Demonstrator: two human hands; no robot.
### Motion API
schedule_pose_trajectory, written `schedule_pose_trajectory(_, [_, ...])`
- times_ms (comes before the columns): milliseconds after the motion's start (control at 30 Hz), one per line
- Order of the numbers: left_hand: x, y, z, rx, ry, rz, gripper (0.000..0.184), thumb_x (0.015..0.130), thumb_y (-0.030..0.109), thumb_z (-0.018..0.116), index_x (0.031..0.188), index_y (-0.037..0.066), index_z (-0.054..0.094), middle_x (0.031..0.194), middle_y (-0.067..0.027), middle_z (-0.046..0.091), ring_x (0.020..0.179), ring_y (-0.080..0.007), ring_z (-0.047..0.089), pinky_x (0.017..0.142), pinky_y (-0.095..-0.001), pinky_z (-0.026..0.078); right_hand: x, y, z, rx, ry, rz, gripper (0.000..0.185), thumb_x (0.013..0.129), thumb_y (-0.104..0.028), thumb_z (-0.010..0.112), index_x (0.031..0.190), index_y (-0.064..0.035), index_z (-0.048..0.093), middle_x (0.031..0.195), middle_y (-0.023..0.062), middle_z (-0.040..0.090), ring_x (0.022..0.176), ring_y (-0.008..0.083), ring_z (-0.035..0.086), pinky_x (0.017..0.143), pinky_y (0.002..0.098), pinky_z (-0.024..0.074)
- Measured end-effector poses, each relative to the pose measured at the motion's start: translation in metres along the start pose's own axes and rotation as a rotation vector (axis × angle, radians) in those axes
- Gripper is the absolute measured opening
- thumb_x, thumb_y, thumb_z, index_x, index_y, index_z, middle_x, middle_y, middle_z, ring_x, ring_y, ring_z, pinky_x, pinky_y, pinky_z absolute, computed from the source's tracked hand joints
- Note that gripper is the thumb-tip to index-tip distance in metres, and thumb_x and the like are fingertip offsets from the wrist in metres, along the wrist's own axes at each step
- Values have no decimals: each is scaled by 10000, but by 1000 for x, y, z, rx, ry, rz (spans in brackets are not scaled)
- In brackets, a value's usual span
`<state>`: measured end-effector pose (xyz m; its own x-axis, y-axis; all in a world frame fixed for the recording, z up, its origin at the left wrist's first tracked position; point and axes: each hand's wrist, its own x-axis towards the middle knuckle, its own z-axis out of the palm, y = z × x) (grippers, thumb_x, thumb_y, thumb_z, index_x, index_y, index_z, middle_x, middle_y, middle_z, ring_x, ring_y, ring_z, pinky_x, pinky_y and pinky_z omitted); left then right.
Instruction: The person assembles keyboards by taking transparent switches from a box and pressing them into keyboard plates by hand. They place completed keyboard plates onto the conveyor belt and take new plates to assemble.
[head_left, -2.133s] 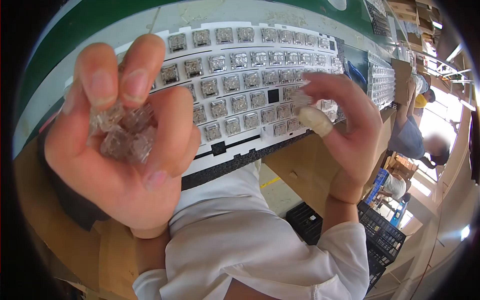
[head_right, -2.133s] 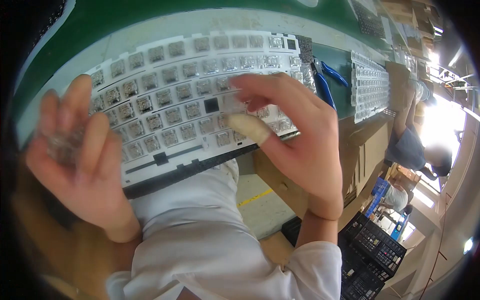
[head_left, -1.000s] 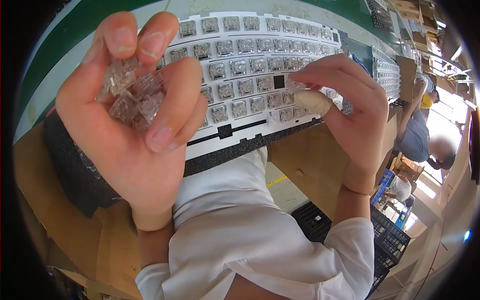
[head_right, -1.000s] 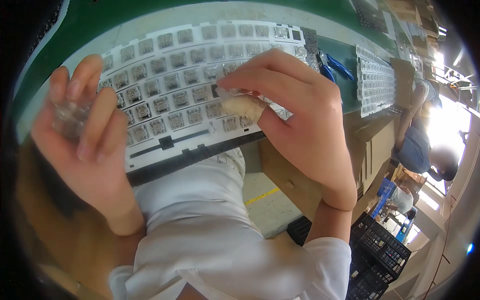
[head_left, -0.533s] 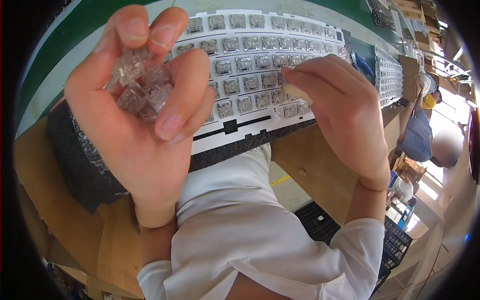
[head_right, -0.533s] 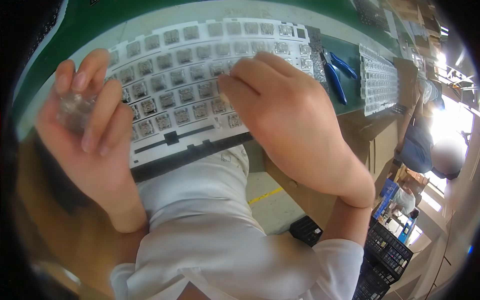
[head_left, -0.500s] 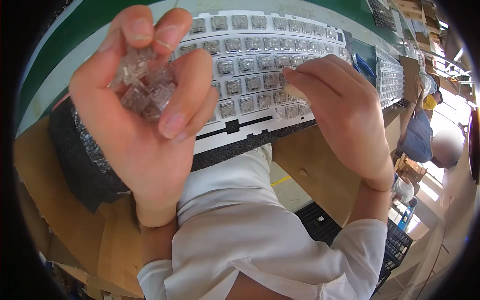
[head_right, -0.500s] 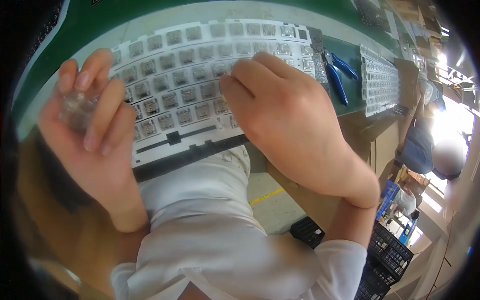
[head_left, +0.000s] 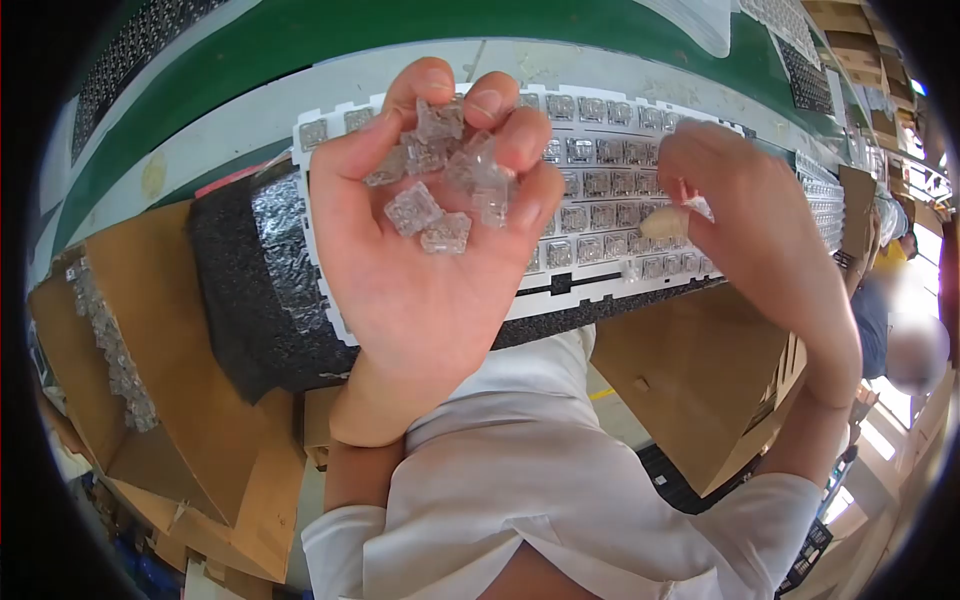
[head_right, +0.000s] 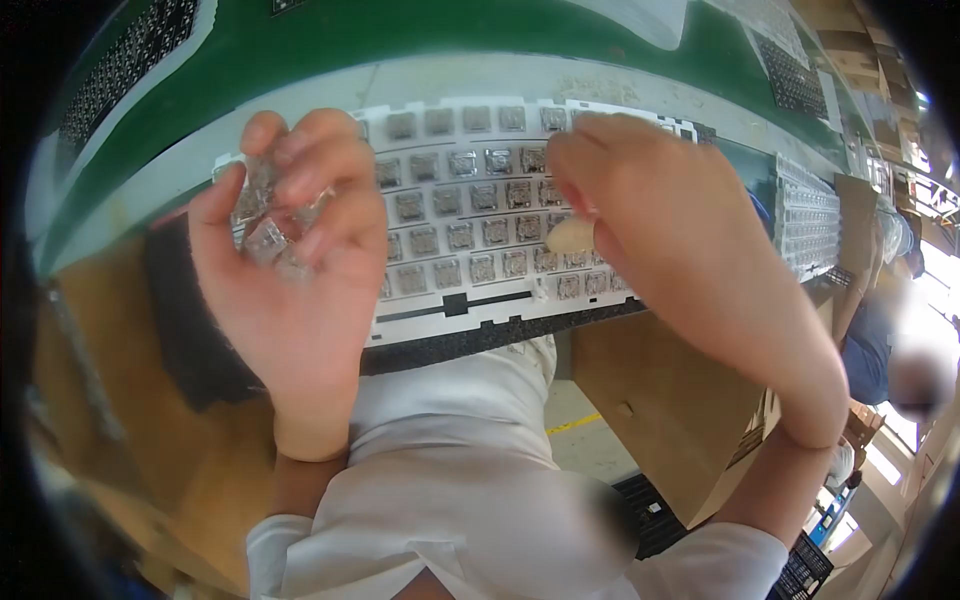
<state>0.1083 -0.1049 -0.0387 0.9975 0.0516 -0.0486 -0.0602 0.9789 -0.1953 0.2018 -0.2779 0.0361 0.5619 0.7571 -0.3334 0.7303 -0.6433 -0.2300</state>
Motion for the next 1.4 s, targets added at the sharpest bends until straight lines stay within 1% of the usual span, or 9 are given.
schedule_pose_trajectory(167, [-1, -2, 8, -53, 104, 58, 141, 810, 89, 492, 937, 35, 462, 959, -77, 415, 997, -214, 460, 837, -335, 434, 25, 0, -11, -88, -187, 54, 174, 644, 20, 560, 800, -21, 494, 787, 113, 546, 772, 341, 548, 637, 414, 428])
schedule_pose_trajectory(267, [-3, 0, 10, -25, 116, 90, 146, 805, 71, 493, 935, 19, 452, 992, -90, 428, 1091, -246, 444, 963, -382, 393, 21, 9, -15, 123, -115, -256, 203, 640, 5, 569, 836, -24, 526, 822, 109, 560, 763, 339, 552, 661, 414, 435])
schedule_pose_trajectory(367, [-2, 1, 3, 35, 102, 107, 178, 830, 162, 457, 958, 42, 485, 990, -99, 472, 1149, -282, 431, 1021, -392, 342, 11, -28, -26, 384, -120, -315, 251, 648, 9, 607, 895, -38, 600, 808, 82, 560, 712, 256, 563, 626, 339, 456])
schedule_pose_trajectory(500, [-2, 0, -1, 164, 40, 114, 222, 844, 222, 433, 979, 59, 499, 1006, -105, 499, 1203, -306, 399, 1041, -391, 315, 19, -57, 9, 230, 461, -378, 272, 683, -108, 692, 937, -36, 629, 831, 83, 565, 716, 232, 575, 623, 315, 478])
schedule_pose_trajectory(600, [-4, -2, 0, 189, 43, 131, 233, 843, 230, 427, 988, 60, 494, 1014, -105, 504, 1211, -310, 389, 1045, -397, 308, 27, -58, 25, 213, 569, -337, 249, 701, -119, 708, 920, -27, 632, 853, 89, 575, 713, 212, 585, 594, 297, 482])
schedule_pose_trajectory(700, [-1, -3, -3, 137, 21, 140, 230, 843, 224, 428, 982, 53, 495, 1011, -109, 503, 1209, -320, 386, 1053, -406, 298, 21, -59, 26, 439, 510, -238, 217, 747, -81, 680, 942, -5, 624, 911, 88, 597, 771, 182, 595, 642, 295, 496])
schedule_pose_trajectory(900, [-1, -1, -2, 56, -36, 151, 148, 835, 102, 463, 951, 16, 432, 1017, -136, 412, 1239, -303, 337, 1079, -404, 305, 1, -39, 37, 1463, 231, 20, 268, 792, 17, 615, 1058, 2, 589, 1050, 126, 588, 904, 167, 584, 744, 266, 493])
schedule_pose_trajectory(1033, [-1, -2, 1, -3, -13, 150, 147, 815, 59, 492, 943, 13, 435, 1012, -128, 414, 1233, -309, 352, 1064, -382, 339, -17, -21, 44, 1223, 188, -144, 197, 775, 8, 636, 972, 19, 632, 1022, 116, 589, 902, 171, 574, 782, 285, 489])
schedule_pose_trajectory(1400, [-4, -2, 6, -247, 2, 177, 172, 770, 12, 477, 935, 51, 450, 1034, -76, 444, 1223, -255, 387, 1014, -340, 394, -34, -64, 48, 571, 344, 76, 151, 688, 20, 665, 834, -13, 655, 856, 81, 621, 768, 218, 607, 690, 299, 490])
